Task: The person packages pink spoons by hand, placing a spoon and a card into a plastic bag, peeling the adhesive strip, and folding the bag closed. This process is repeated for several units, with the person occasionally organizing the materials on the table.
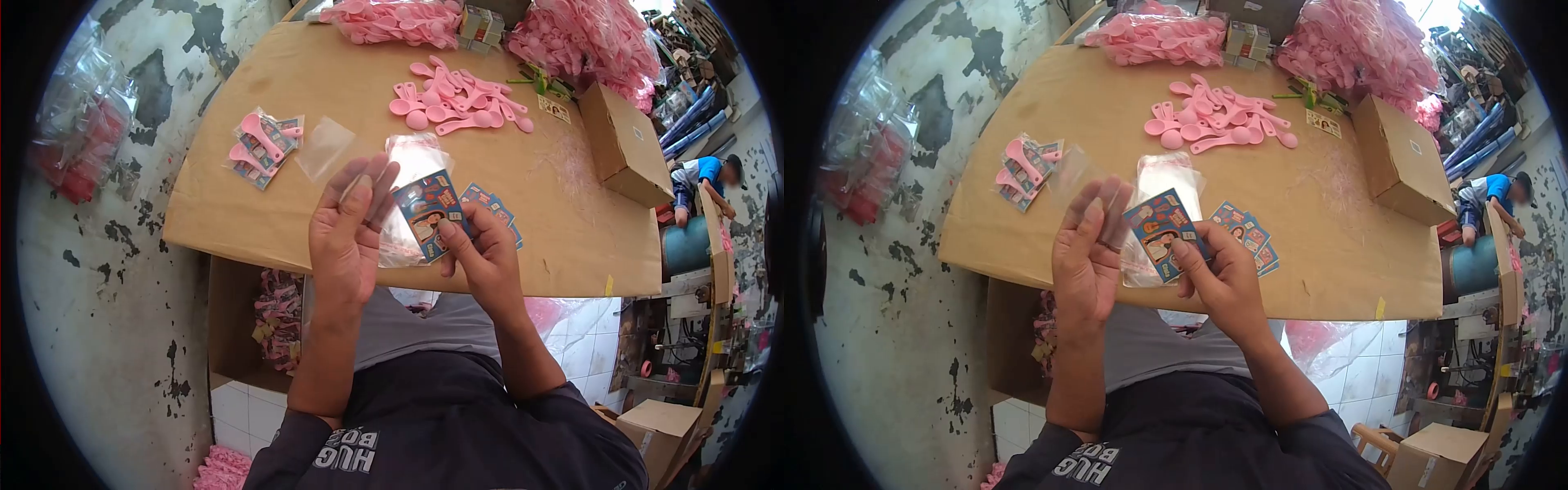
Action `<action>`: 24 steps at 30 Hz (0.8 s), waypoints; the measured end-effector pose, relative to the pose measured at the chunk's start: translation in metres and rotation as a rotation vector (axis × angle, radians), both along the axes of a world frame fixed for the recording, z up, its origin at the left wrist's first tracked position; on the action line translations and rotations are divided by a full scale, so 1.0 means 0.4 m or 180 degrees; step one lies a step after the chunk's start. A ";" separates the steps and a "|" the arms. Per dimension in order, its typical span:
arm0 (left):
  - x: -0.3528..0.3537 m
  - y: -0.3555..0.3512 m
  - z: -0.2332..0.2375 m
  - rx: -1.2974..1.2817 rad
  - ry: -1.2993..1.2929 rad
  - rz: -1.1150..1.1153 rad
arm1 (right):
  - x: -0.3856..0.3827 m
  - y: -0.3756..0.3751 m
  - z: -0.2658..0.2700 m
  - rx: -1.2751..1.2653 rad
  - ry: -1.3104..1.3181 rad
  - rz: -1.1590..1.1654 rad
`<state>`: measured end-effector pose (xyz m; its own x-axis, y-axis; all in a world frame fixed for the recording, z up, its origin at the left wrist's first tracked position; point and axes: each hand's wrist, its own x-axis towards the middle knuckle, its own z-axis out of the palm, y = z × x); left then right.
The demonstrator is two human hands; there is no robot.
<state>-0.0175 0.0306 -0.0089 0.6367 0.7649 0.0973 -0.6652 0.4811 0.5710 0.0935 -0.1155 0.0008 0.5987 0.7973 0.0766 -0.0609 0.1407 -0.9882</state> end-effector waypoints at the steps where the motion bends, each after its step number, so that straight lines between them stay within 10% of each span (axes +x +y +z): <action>1: 0.000 -0.004 -0.001 0.0001 0.0008 -0.0063 | 0.000 0.002 0.003 0.0108 0.0153 0.0040; 24: 0.021 -0.052 -0.012 0.0006 0.0221 -0.0045 | -0.014 -0.029 -0.004 0.0007 0.0126 -0.0179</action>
<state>-0.0090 0.0097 -0.0138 0.6527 0.7557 0.0540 -0.6172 0.4889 0.6165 0.0880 -0.1273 -0.0006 0.6452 0.7621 0.0538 -0.0918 0.1473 -0.9848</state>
